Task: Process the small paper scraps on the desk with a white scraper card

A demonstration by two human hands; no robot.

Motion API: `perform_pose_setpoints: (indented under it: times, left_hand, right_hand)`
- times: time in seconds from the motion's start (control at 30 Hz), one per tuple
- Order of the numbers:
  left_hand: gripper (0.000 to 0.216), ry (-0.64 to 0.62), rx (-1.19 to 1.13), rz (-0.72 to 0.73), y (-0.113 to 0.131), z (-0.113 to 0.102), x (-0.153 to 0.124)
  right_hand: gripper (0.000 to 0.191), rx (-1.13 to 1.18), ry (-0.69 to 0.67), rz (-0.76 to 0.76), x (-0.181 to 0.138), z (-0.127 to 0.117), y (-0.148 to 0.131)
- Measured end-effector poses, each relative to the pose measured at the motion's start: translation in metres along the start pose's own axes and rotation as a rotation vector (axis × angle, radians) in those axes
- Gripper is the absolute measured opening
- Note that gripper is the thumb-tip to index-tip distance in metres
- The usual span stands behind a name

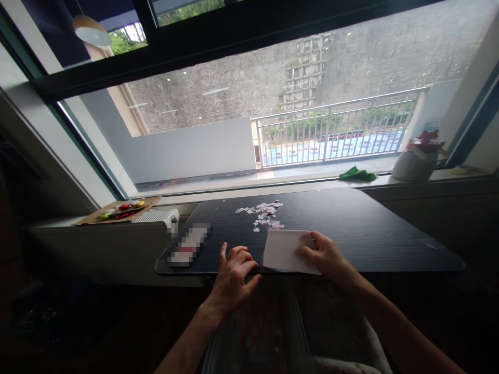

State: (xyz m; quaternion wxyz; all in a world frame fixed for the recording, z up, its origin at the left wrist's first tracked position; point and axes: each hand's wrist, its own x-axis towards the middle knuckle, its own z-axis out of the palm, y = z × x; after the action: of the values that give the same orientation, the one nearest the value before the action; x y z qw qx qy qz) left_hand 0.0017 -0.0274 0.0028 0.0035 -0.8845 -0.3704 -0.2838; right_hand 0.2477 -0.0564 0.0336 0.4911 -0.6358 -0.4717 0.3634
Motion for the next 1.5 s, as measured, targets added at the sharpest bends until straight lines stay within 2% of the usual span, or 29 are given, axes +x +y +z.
perform_pose_setpoints:
  times: [0.2, 0.47, 0.67, 0.87, 0.97, 1.03, 1.1, 1.17, 1.23, 1.3, 1.5]
  left_hand:
    - [0.01, -0.013, 0.012, -0.002, 0.003, 0.002, 0.004]
    - [0.009, -0.024, -0.016, -0.043, 0.006, 0.002, 0.006]
    - [0.01, -0.041, -0.059, -0.074, 0.007, 0.004, 0.007]
    - [0.009, -0.025, -0.064, -0.087, 0.007, 0.0, 0.004]
    - [0.011, -0.025, -0.046, -0.079, 0.007, -0.007, -0.001]
    - [0.018, -0.021, -0.041, -0.064, 0.005, -0.012, -0.003]
    - [0.021, -0.012, -0.046, -0.064, 0.0, -0.013, -0.001]
    - [0.01, 0.01, -0.055, -0.085, -0.008, -0.011, 0.005]
    - [0.027, 0.046, -0.055, -0.114, -0.018, -0.005, 0.014]
    - [0.031, 0.072, -0.041, -0.14, -0.029, 0.002, 0.024]
    - [0.014, 0.106, -0.007, -0.193, -0.043, 0.021, 0.032]
  right_hand:
    - [0.018, -0.033, -0.026, -0.027, -0.001, 0.002, 0.005]
    - [0.016, -0.129, 0.046, -0.059, -0.005, -0.004, 0.004]
    - [0.015, -0.07, -0.007, -0.051, -0.009, 0.005, -0.003]
    - [0.025, 0.042, -0.104, 0.037, -0.012, -0.002, 0.001]
    - [0.029, 0.109, -0.163, 0.013, -0.013, -0.007, 0.003]
    - [0.032, 0.118, -0.105, -0.044, -0.01, -0.012, 0.005]
    - [0.033, 0.05, 0.061, -0.107, -0.003, -0.019, 0.008]
    - [0.03, -0.093, 0.244, -0.164, 0.009, -0.026, 0.011]
    - [0.026, -0.219, 0.351, -0.21, 0.022, -0.03, 0.013]
    - [0.024, -0.263, 0.358, -0.242, 0.034, -0.028, 0.014]
    - [0.02, -0.256, 0.26, -0.313, 0.049, -0.001, 0.01]
